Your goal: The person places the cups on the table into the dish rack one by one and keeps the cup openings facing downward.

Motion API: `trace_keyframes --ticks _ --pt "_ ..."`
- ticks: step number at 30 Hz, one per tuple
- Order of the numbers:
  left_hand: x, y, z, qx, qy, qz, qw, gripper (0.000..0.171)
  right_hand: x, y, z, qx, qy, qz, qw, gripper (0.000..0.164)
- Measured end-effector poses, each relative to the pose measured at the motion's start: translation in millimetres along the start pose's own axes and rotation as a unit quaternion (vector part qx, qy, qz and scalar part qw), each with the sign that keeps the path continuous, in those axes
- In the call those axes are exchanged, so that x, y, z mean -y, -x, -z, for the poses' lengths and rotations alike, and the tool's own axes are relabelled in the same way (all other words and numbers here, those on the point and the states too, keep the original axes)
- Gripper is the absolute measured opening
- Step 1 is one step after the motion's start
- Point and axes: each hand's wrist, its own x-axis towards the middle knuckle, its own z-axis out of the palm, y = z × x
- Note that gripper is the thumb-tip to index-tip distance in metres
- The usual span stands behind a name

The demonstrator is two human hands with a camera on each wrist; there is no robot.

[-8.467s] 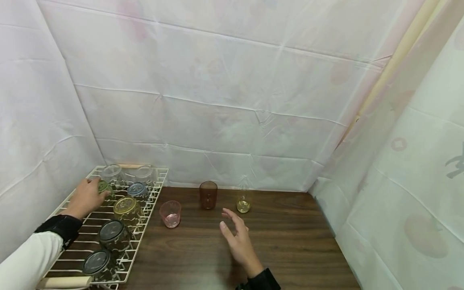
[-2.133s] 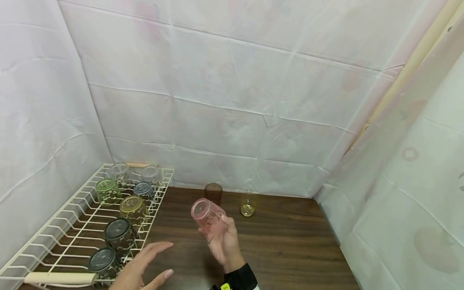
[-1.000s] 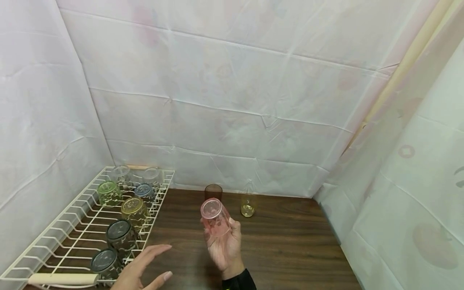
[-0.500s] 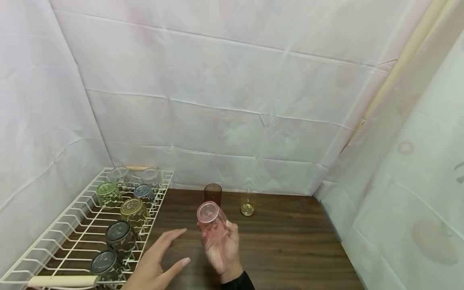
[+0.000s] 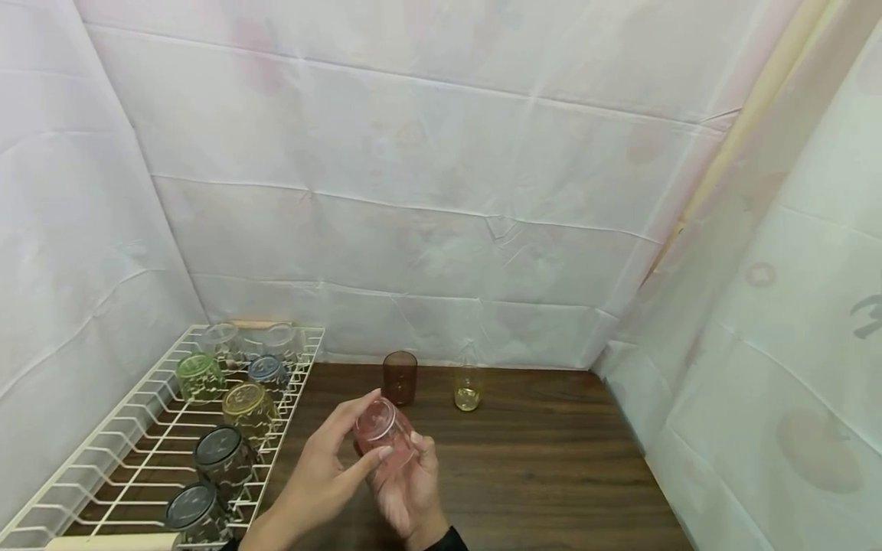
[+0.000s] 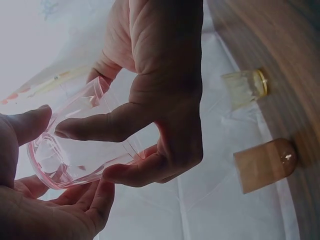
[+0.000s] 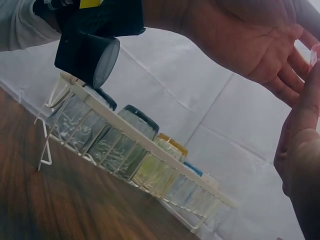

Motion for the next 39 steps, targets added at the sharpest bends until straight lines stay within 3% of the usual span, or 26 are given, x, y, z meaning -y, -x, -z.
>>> trace_keyframes --ticks 4,13,16,19,22,25,28,30,35,37,39 --pt "1.8 3.1 1.3 -0.007 0.005 -0.001 1.0000 0.073 -2.8 0.8 0.6 -0.002 -0.002 -0.003 1.000 0.051" --pt "4.5 6.2 8.4 -0.034 -0.011 0.003 0.9994 0.077 -7.5 -2.7 -2.5 -0.058 0.019 -0.028 0.998 0.050" --pt "4.0 6.4 15.7 -0.049 -0.029 0.001 0.9984 0.080 -8.1 -4.2 -1.8 -0.068 0.060 -0.028 0.996 0.049" --pt "2.0 5.6 28.2 -0.075 -0.056 -0.004 0.9956 0.083 -4.4 -6.5 0.8 -0.087 0.150 -0.020 0.985 0.047" --pt "-0.4 3.7 45.2 -0.098 -0.089 -0.004 0.9912 0.086 3.1 -11.3 4.4 -0.145 0.273 0.007 0.951 0.041" --pt "0.4 1.9 66.5 -0.111 -0.128 -0.005 0.9855 0.086 11.8 -18.2 11.1 -0.227 0.380 0.034 0.896 0.041" --pt "5.3 3.2 91.1 -0.122 -0.165 -0.014 0.9786 0.086 22.2 -26.0 23.0 -0.282 0.449 0.057 0.846 0.047" --pt "10.1 5.7 107.5 -0.127 -0.190 -0.017 0.9734 0.087 31.4 -30.1 31.4 -0.301 0.475 0.068 0.824 0.050" --pt "23.4 11.4 147.6 -0.125 -0.234 0.004 0.9641 0.087 59.3 -39.7 47.3 -0.320 0.522 0.079 0.787 0.051" --pt "29.3 13.2 162.8 -0.117 -0.251 0.016 0.9609 0.085 69.9 -42.3 52.0 -0.320 0.561 0.071 0.760 0.050" --pt "36.0 14.8 177.1 -0.103 -0.268 0.026 0.9575 0.083 78.3 -43.1 55.6 -0.319 0.606 0.060 0.726 0.049"
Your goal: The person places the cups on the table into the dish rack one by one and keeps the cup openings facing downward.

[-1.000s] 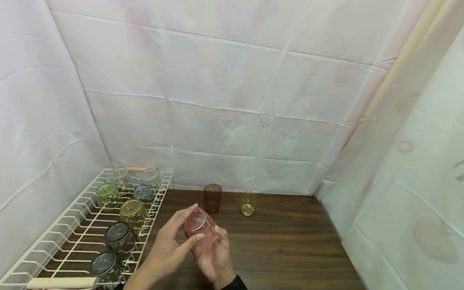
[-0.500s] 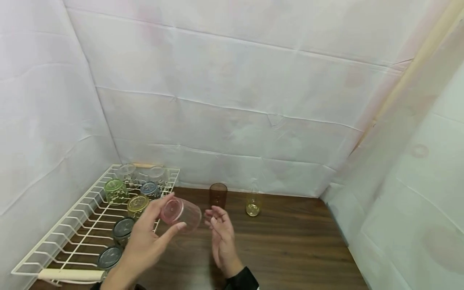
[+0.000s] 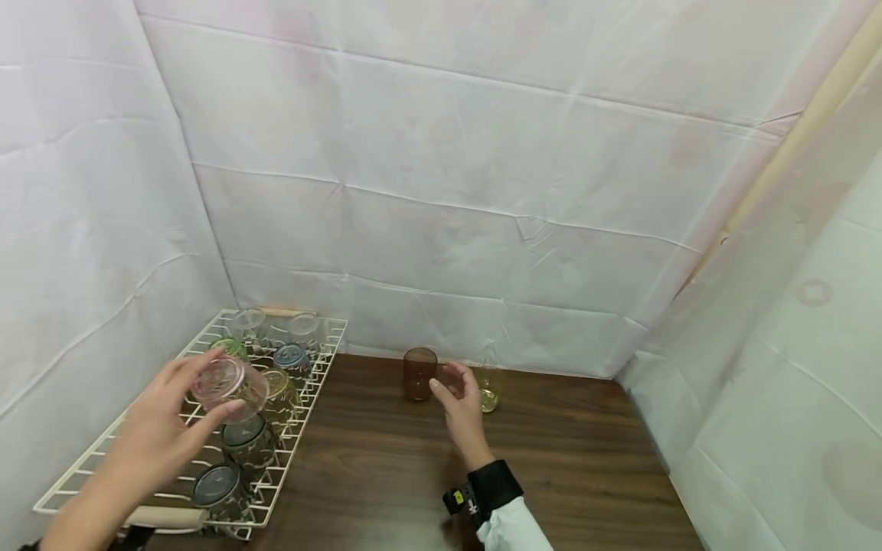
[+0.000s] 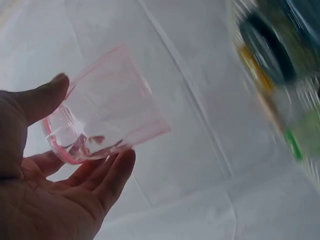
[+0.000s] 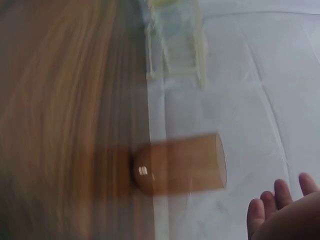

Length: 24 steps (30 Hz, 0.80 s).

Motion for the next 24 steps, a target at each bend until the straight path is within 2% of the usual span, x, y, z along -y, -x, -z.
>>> trace_keyframes --ticks 4,7,11,15,18,24 --pt "29.8 -4.3 13.9 0.047 -0.039 -0.002 0.9981 0.079 -2.2 -3.1 8.3 0.001 0.084 0.015 0.996 0.049" --pt "54.2 -7.1 21.3 0.098 -0.068 0.014 0.9928 0.077 -4.5 -0.9 11.1 0.008 0.098 0.013 0.995 0.051" --pt "86.0 -8.6 25.6 0.165 -0.091 0.062 0.9800 0.077 -8.4 1.3 13.9 0.011 0.107 0.005 0.994 0.053" --pt "112.2 -7.6 22.0 0.224 -0.098 0.098 0.9647 0.074 -10.5 1.2 17.0 0.008 0.119 0.001 0.993 0.053" --pt "125.3 -6.2 15.6 0.247 -0.106 0.100 0.9579 0.066 -10.1 0.5 19.0 0.006 0.124 0.001 0.992 0.052" --pt "140.3 -11.3 5.9 0.258 -0.135 0.084 0.9530 0.053 -6.9 -2.3 19.6 -0.006 0.121 0.010 0.993 0.048"
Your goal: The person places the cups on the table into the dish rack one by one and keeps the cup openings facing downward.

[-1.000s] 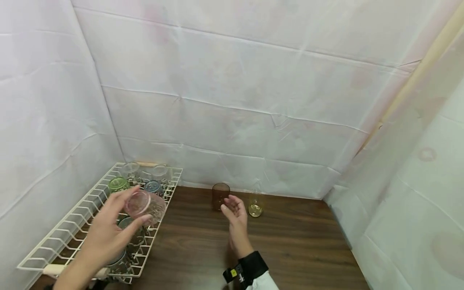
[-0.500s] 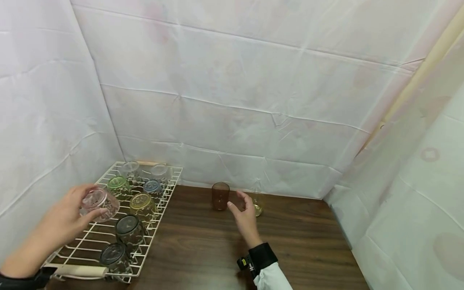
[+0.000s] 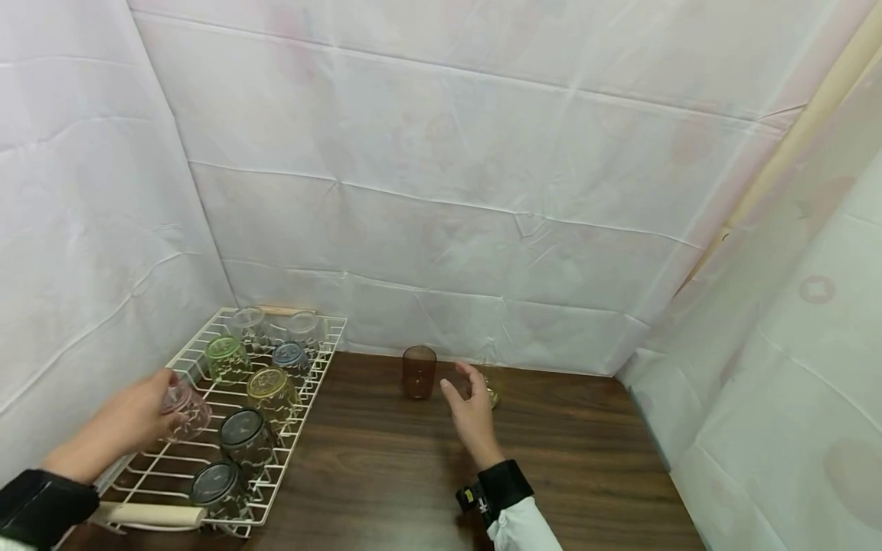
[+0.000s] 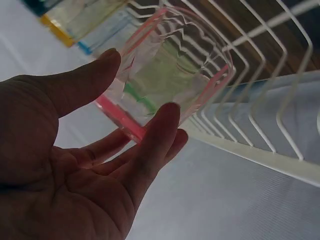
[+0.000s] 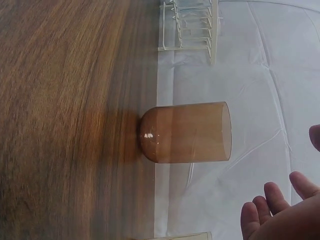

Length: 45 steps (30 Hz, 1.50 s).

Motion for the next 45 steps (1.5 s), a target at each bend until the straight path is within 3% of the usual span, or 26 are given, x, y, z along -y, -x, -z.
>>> trace_keyframes --ticks 10,17,24,29,40,45 --pt "9.1 -24.9 -6.5 0.036 -0.006 -0.009 0.9993 0.045 0.3 0.7 -1.7 -0.005 -0.005 -0.008 1.000 0.048" --pt "11.4 -36.6 -19.0 0.016 -0.024 -0.014 0.9995 0.042 -0.9 2.2 -5.0 -0.002 -0.002 -0.019 1.000 0.047" --pt "12.7 -39.5 -26.1 -0.010 -0.044 -0.010 0.9989 0.041 -3.1 4.4 -8.0 0.005 -0.008 -0.022 1.000 0.048" --pt "14.4 -44.2 -32.2 -0.032 -0.043 -0.016 0.9985 0.028 -5.9 4.8 -10.7 0.001 -0.011 -0.026 1.000 0.047" --pt "7.5 -48.8 -38.5 -0.004 -0.072 0.022 0.9972 0.044 -4.9 4.0 -11.8 0.001 -0.007 -0.025 1.000 0.046" --pt "6.4 -48.7 -38.3 0.000 -0.075 0.024 0.9969 0.045 -6.3 2.7 -12.5 0.005 -0.002 -0.019 1.000 0.048"
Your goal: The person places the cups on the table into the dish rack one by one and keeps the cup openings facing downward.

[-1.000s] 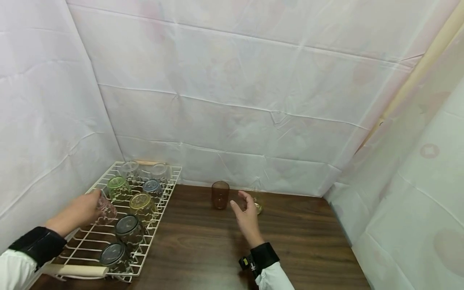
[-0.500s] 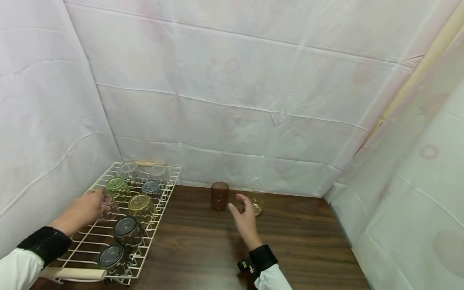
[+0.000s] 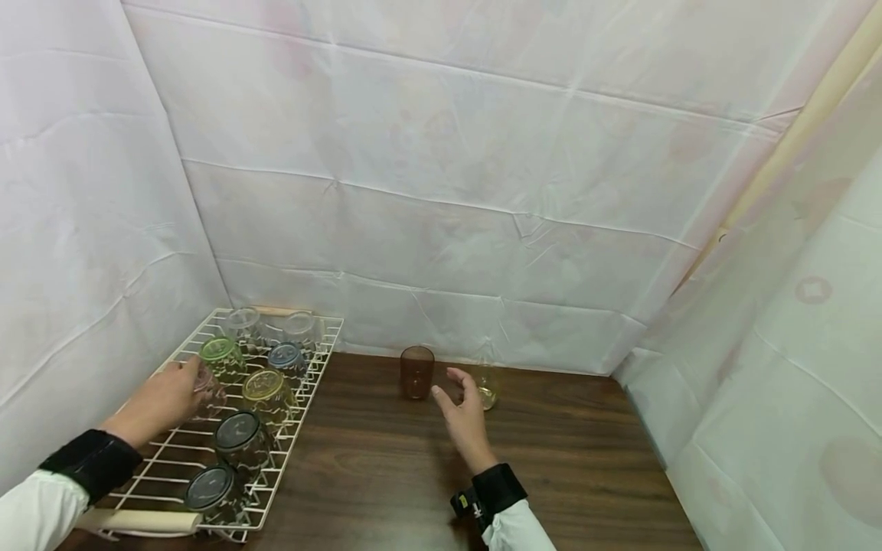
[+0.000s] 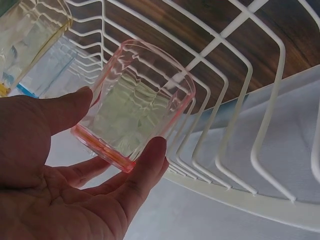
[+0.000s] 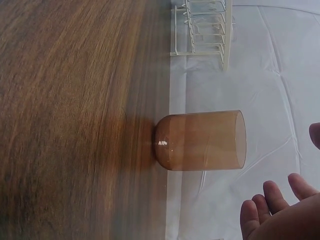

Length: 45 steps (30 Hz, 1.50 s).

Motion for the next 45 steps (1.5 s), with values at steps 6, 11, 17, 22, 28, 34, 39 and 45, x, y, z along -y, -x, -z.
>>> trace_keyframes --ticks 6,11,17,22,28,34,39,45 --pt "1.7 1.5 -2.1 0.010 0.009 0.007 0.9999 0.048 -0.6 -0.2 -2.3 0.002 0.006 -0.001 1.000 0.047" --pt "1.6 2.0 -1.4 0.016 0.020 0.011 0.9996 0.052 0.7 -2.5 -2.7 0.011 0.016 -0.005 1.000 0.051" --pt "2.0 2.1 -1.1 0.026 0.024 0.014 0.9993 0.066 2.4 -12.0 -5.8 0.053 0.063 -0.015 0.996 0.064" --pt "3.6 2.3 -0.7 0.029 0.020 0.008 0.9993 0.070 1.5 -22.0 -15.5 0.088 0.112 -0.002 0.990 0.072" --pt "-1.1 7.9 2.7 -0.008 0.001 0.002 1.0000 0.071 4.3 -33.2 -28.7 0.106 0.192 0.004 0.976 0.086" --pt "-25.0 31.4 17.1 -0.057 -0.017 0.015 0.9981 0.080 5.4 -44.0 -41.6 0.113 0.248 0.012 0.962 0.093" --pt "-57.7 50.3 38.7 -0.065 -0.019 -0.015 0.9976 0.078 4.8 -55.2 -49.1 0.121 0.285 0.033 0.950 0.093" --pt "-97.1 74.9 53.6 -0.043 -0.009 -0.043 0.9981 0.084 4.8 -66.7 -55.6 0.134 0.337 0.066 0.930 0.088"
